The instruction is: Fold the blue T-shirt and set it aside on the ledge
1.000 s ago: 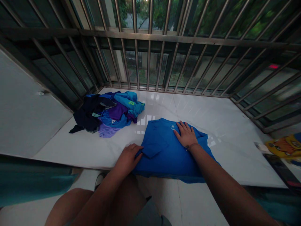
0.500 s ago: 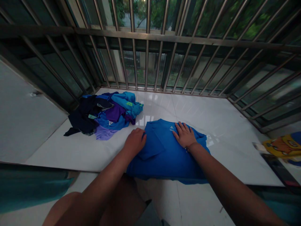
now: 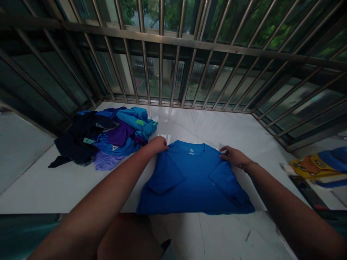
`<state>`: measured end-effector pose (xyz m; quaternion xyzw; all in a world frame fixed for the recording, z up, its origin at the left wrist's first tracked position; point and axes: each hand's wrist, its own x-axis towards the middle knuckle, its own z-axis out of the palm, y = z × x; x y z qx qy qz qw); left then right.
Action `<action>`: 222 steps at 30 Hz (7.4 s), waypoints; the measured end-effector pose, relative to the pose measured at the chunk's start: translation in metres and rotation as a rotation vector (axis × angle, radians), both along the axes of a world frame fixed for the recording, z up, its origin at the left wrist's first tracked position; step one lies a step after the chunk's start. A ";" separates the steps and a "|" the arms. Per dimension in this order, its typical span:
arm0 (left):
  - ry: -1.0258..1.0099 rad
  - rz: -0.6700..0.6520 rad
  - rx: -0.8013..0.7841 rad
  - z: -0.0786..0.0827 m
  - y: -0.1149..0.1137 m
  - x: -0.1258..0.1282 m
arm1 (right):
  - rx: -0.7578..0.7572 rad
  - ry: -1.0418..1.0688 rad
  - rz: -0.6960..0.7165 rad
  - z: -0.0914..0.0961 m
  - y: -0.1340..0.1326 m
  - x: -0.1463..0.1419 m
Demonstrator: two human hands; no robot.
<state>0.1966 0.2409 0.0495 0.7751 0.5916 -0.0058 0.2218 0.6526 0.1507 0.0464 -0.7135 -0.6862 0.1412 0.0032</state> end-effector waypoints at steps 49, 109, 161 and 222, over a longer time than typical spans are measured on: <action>-0.070 0.183 0.243 0.005 -0.051 0.013 | 0.154 -0.109 -0.258 -0.005 -0.040 -0.011; -0.267 -0.184 0.312 -0.037 -0.231 -0.075 | 0.375 -0.013 0.191 -0.040 -0.152 -0.152; -0.045 -0.105 0.532 -0.029 -0.146 -0.268 | 0.492 0.069 0.584 -0.021 -0.090 -0.180; -0.096 -0.208 0.585 -0.066 -0.317 -0.295 | 0.556 0.071 0.685 -0.028 -0.225 -0.136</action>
